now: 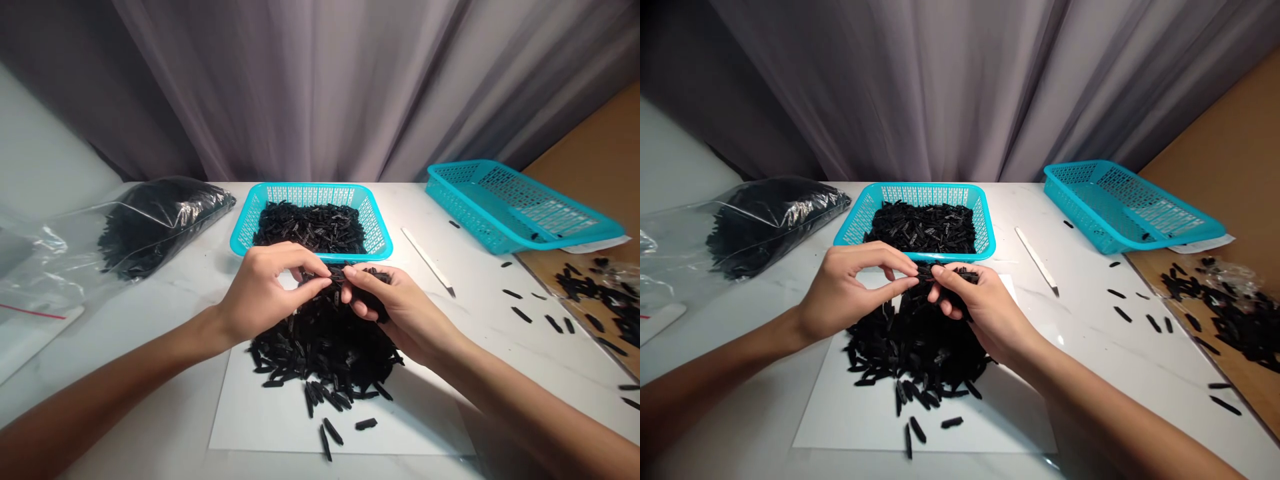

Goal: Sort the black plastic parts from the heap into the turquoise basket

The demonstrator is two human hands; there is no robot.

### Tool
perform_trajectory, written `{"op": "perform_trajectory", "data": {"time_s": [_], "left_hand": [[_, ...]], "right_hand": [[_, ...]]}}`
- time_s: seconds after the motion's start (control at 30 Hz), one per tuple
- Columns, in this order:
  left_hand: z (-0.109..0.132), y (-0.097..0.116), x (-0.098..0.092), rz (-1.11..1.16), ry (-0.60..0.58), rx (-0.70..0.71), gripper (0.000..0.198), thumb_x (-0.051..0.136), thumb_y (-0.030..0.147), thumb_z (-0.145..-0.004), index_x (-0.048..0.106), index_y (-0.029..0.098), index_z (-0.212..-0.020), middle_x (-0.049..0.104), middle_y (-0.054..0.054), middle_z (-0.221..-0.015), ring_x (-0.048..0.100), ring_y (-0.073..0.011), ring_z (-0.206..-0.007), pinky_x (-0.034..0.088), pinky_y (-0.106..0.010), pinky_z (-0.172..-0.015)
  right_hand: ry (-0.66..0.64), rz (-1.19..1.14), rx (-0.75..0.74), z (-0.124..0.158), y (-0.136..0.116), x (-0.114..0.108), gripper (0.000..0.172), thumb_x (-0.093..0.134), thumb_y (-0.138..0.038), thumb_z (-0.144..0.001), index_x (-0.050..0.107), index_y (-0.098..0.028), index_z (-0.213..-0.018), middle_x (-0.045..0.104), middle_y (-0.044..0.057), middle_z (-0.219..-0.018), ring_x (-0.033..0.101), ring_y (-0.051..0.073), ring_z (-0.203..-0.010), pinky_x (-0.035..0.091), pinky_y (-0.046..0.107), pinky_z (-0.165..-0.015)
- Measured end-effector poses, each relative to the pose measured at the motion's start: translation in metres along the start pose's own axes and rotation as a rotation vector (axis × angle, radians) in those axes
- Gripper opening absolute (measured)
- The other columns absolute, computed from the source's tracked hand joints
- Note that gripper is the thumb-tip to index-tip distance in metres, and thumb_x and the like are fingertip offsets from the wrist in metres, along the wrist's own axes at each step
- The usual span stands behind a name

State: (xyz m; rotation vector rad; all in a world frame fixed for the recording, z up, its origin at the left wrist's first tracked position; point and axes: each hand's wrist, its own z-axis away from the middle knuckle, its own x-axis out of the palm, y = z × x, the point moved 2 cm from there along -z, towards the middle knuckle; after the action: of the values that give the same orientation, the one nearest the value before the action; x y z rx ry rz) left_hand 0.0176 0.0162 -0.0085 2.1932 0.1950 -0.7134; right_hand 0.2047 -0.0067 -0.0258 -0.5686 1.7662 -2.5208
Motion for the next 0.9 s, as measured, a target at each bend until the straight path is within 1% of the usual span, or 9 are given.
{"op": "perform_trajectory", "data": {"time_s": [0.1, 0.2, 0.33, 0.47, 0.7, 0.8, 0.9], "left_hand": [[0.0003, -0.0021, 0.0016, 0.112, 0.001, -0.112, 0.002, 0.077, 0.017, -0.083, 0.075, 0.018, -0.083, 0.078, -0.002, -0.088, 0.071, -0.0142, -0.080, 0.058, -0.024, -0.070], [0.0019, -0.0037, 0.0025, 0.165, 0.012, -0.175, 0.001, 0.077, 0.019, -0.084, 0.076, 0.019, -0.083, 0.078, -0.001, -0.086, 0.071, -0.0124, -0.080, 0.058, -0.022, -0.073], [0.0032, -0.0021, 0.0015, 0.166, 0.034, -0.188, 0.002, 0.078, 0.018, -0.082, 0.076, 0.019, -0.082, 0.077, 0.001, -0.083, 0.071, -0.0101, -0.076, 0.057, -0.019, -0.072], [0.0025, 0.0022, -0.0003, 0.164, 0.038, -0.195, 0.003, 0.078, 0.018, -0.082, 0.076, 0.020, -0.082, 0.078, 0.002, -0.083, 0.071, -0.0101, -0.077, 0.057, -0.018, -0.073], [0.0017, 0.0029, 0.0002, 0.196, 0.027, -0.210, 0.003, 0.079, 0.020, -0.082, 0.076, 0.019, -0.081, 0.078, 0.001, -0.084, 0.072, -0.0109, -0.079, 0.059, -0.019, -0.075], [0.0018, 0.0011, 0.0005, 0.256, 0.020, -0.248, 0.003, 0.079, 0.020, -0.082, 0.077, 0.019, -0.083, 0.078, 0.001, -0.086, 0.074, -0.0112, -0.081, 0.061, -0.018, -0.078], [0.0017, -0.0002, 0.0007, 0.352, -0.015, -0.314, 0.005, 0.080, 0.022, -0.081, 0.077, 0.018, -0.083, 0.078, -0.001, -0.086, 0.075, -0.0124, -0.082, 0.062, -0.019, -0.079]], "right_hand": [[0.000, 0.010, -0.012, 0.0001, 0.0002, -0.0003, 0.031, 0.075, -0.039, -0.085, 0.067, -0.015, -0.068, 0.061, 0.000, -0.067, 0.043, 0.007, -0.054, 0.026, 0.024, -0.048], [0.003, 0.017, -0.025, 0.0006, 0.0013, -0.0006, 0.031, 0.075, -0.039, -0.086, 0.067, -0.014, -0.069, 0.063, 0.001, -0.069, 0.045, 0.007, -0.055, 0.027, 0.023, -0.048], [0.010, 0.034, -0.056, 0.0015, 0.0023, -0.0005, 0.031, 0.075, -0.039, -0.087, 0.067, -0.014, -0.070, 0.064, 0.001, -0.070, 0.046, 0.006, -0.054, 0.029, 0.022, -0.048], [0.024, 0.055, -0.081, 0.0023, 0.0008, -0.0001, 0.030, 0.074, -0.038, -0.087, 0.067, -0.014, -0.070, 0.064, 0.001, -0.069, 0.047, 0.007, -0.054, 0.030, 0.022, -0.048], [0.050, 0.051, -0.112, 0.0017, -0.0020, -0.0012, 0.019, 0.078, -0.028, -0.083, 0.069, -0.015, -0.074, 0.063, 0.000, -0.069, 0.047, 0.007, -0.056, 0.031, 0.021, -0.049], [0.052, 0.054, -0.106, 0.0017, -0.0019, -0.0015, 0.016, 0.080, -0.027, -0.080, 0.070, -0.015, -0.077, 0.062, -0.001, -0.069, 0.047, 0.007, -0.056, 0.032, 0.021, -0.049], [0.062, 0.051, -0.104, 0.0020, -0.0025, -0.0016, 0.016, 0.083, -0.025, -0.077, 0.071, -0.015, -0.081, 0.062, -0.001, -0.068, 0.047, 0.007, -0.056, 0.031, 0.021, -0.049]]}}
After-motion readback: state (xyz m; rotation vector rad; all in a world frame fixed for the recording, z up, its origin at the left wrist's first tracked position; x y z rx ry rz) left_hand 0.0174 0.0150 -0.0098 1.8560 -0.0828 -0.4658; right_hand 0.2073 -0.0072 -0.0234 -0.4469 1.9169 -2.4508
